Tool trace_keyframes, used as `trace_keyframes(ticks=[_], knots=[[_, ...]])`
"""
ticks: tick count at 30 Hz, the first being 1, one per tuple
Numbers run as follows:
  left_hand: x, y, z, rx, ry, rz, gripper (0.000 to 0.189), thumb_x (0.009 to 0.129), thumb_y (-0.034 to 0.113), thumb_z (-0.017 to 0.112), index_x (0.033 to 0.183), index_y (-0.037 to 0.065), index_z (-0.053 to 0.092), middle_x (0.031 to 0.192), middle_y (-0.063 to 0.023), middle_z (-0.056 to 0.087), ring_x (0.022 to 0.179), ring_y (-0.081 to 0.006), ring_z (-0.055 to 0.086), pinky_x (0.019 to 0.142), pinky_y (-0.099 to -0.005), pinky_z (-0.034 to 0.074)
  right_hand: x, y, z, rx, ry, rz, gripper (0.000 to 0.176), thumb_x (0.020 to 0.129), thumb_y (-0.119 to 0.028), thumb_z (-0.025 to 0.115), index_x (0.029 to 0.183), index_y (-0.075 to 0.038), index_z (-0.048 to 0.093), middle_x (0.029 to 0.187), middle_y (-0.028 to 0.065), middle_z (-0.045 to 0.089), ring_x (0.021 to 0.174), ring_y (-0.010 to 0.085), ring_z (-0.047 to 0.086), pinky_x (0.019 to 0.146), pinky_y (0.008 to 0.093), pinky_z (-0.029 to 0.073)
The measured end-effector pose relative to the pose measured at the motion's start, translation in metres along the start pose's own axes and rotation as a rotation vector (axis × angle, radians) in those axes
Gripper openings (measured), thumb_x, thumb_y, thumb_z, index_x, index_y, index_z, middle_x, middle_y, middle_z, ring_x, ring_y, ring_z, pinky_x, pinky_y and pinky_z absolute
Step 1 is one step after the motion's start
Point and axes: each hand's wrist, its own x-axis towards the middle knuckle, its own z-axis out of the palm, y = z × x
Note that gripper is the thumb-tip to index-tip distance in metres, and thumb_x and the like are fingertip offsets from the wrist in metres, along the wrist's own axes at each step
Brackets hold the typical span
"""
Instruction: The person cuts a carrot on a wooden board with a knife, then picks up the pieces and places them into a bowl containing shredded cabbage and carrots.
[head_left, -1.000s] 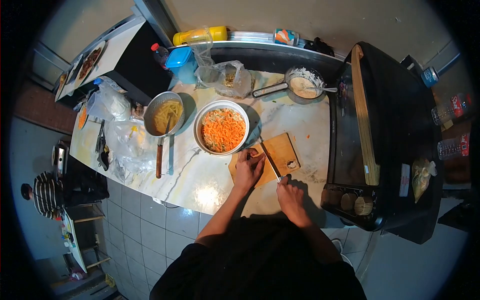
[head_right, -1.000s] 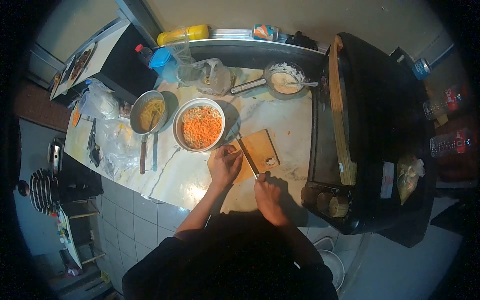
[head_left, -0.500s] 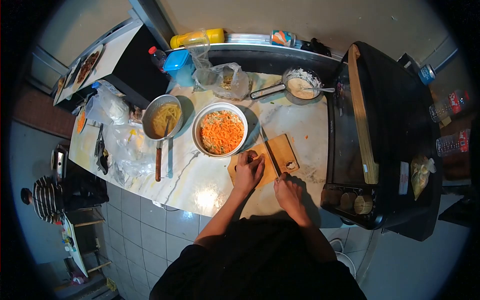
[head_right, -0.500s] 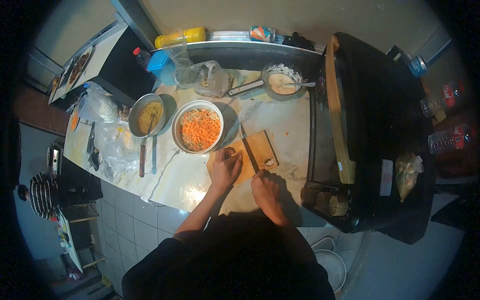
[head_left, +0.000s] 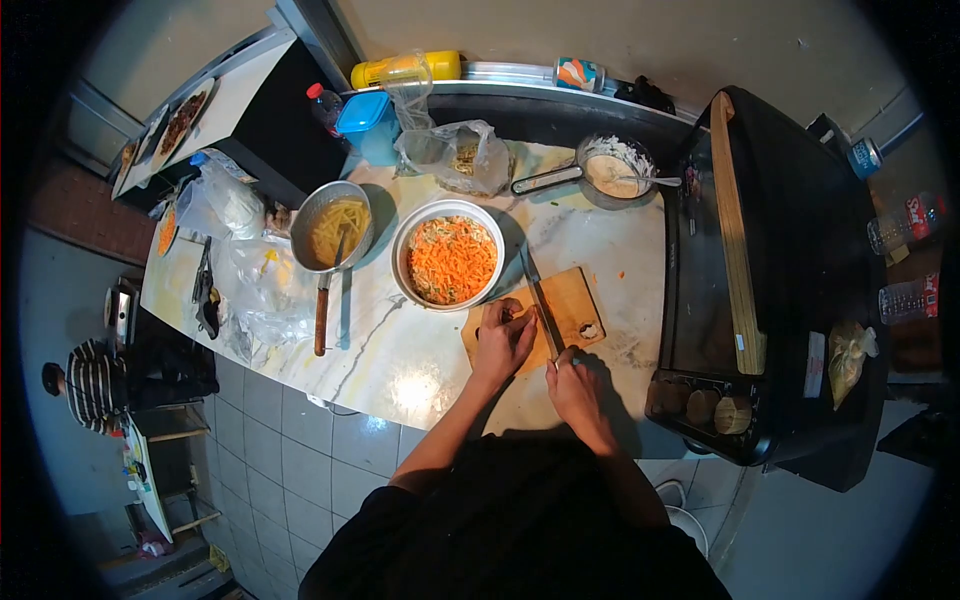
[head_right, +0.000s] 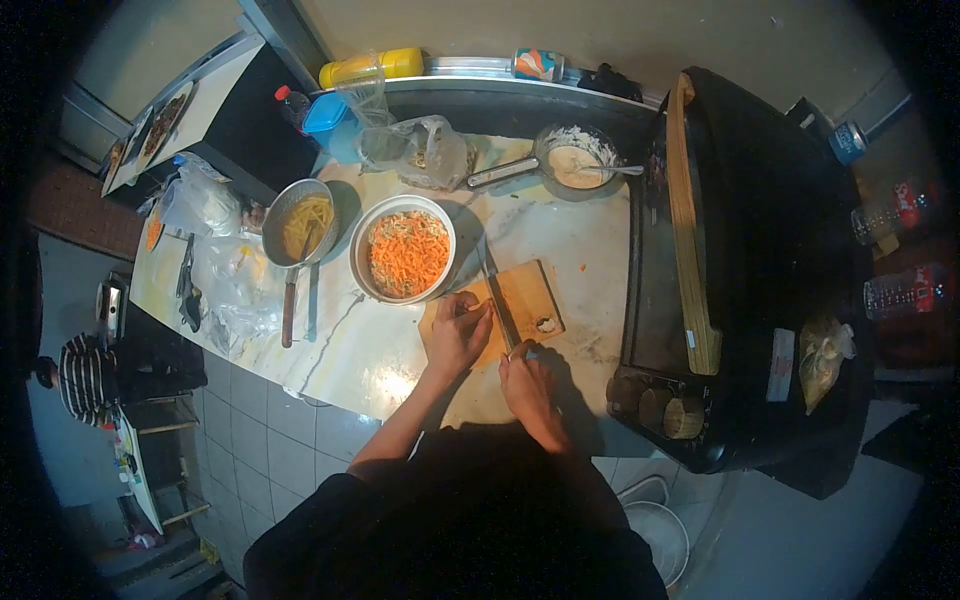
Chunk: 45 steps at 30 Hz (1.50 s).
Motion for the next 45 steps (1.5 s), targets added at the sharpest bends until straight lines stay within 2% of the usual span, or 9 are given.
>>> trace_keyframes(ticks=[9,11,24,27,32,35,38,40,45], knots=[[0.001,0.0,0.001,0.022,-0.017,0.029,0.016,0.077,0.006,0.067,0.093,0.002,0.071,0.091,-0.0105,0.054,0.08,-0.0238,0.053,0.066,-0.0325,0.046,-0.004,0.007,0.007,-0.006,0.022,-0.001,0.036,0.095,-0.03,0.043,0.105,0.003,0.048,0.077,0.0224,0.064,0.074,0.0428,0.062,0.066,0.0502,0.048],[0.0,0.0,0.001,0.008,-0.026,0.013,0.017,0.077,0.005,0.067,0.093,0.001,0.07,0.092,-0.0103,0.053,0.082,-0.0247,0.051,0.066,-0.0326,0.045,-0.002,0.012,0.015,0.036,0.021,-0.001,0.044,0.093,-0.032,0.045,0.116,0.006,0.046,0.08,0.0256,0.062,0.075,0.0448,0.06,0.068,0.0525,0.045],[0.004,0.006,-0.001,0.037,-0.012,0.044,0.017,0.077,0.005,0.067,0.094,0.001,0.07,0.09,-0.0105,0.055,0.079,-0.0241,0.052,0.065,-0.0321,0.045,-0.002,0.006,0.004,0.097,-0.055,0.005,0.045,0.095,-0.032,0.041,0.119,0.006,0.044,0.085,0.0255,0.062,0.08,0.0437,0.06,0.073,0.053,0.044],[0.003,0.008,0.0,0.021,-0.019,0.022,0.016,0.077,0.005,0.067,0.092,0.001,0.071,0.09,-0.0105,0.055,0.08,-0.0242,0.051,0.066,-0.0322,0.045,-0.003,0.006,0.009,0.074,-0.051,0.008,0.044,0.094,-0.031,0.042,0.117,0.007,0.045,0.082,0.0253,0.062,0.079,0.0432,0.06,0.071,0.053,0.045],[0.003,0.005,-0.002,0.036,-0.057,-0.003,0.016,0.079,0.007,0.066,0.093,0.001,0.07,0.094,-0.0107,0.054,0.085,-0.024,0.052,0.073,-0.0331,0.044,-0.002,0.009,0.023,-0.02,0.048,-0.022,0.031,0.094,-0.027,0.044,0.098,0.004,0.047,0.076,0.023,0.063,0.074,0.0411,0.062,0.066,0.0512,0.047],[0.003,0.008,-0.004,0.006,-0.071,-0.007,0.016,0.079,0.007,0.066,0.092,0.0,0.07,0.094,-0.0111,0.054,0.085,-0.0243,0.051,0.074,-0.0338,0.044,-0.001,0.006,0.021,-0.026,-0.012,0.008,0.029,0.094,-0.025,0.043,0.093,0.003,0.047,0.077,0.0231,0.064,0.075,0.0399,0.063,0.067,0.0499,0.048],[0.005,0.004,-0.002,0.012,-0.076,-0.013,0.016,0.079,0.007,0.065,0.092,0.0,0.07,0.094,-0.0113,0.053,0.084,-0.0242,0.051,0.073,-0.0337,0.043,0.0,0.008,0.023,-0.009,0.005,-0.019,0.029,0.094,-0.024,0.043,0.094,0.004,0.047,0.076,0.023,0.064,0.075,0.0395,0.063,0.067,0.0494,0.049],[0.005,0.003,-0.001,-0.001,-0.04,0.017,0.015,0.077,0.005,0.067,0.091,0.0,0.07,0.091,-0.0109,0.055,0.082,-0.0248,0.051,0.067,-0.0328,0.044,0.001,0.008,0.026,-0.014,0.028,-0.023,0.029,0.094,-0.025,0.043,0.094,0.004,0.047,0.075,0.0228,0.064,0.074,0.0395,0.063,0.067,0.0494,0.049],[0.004,0.007,-0.002,0.009,-0.063,-0.002,0.016,0.077,0.005,0.067,0.092,0.0,0.07,0.091,-0.0117,0.055,0.083,-0.0253,0.051,0.067,-0.0333,0.044,0.009,0.008,0.023,0.008,0.033,-0.058,0.029,0.094,-0.024,0.044,0.094,0.004,0.047,0.075,0.0223,0.064,0.074,0.0399,0.064,0.067,0.0493,0.05]])
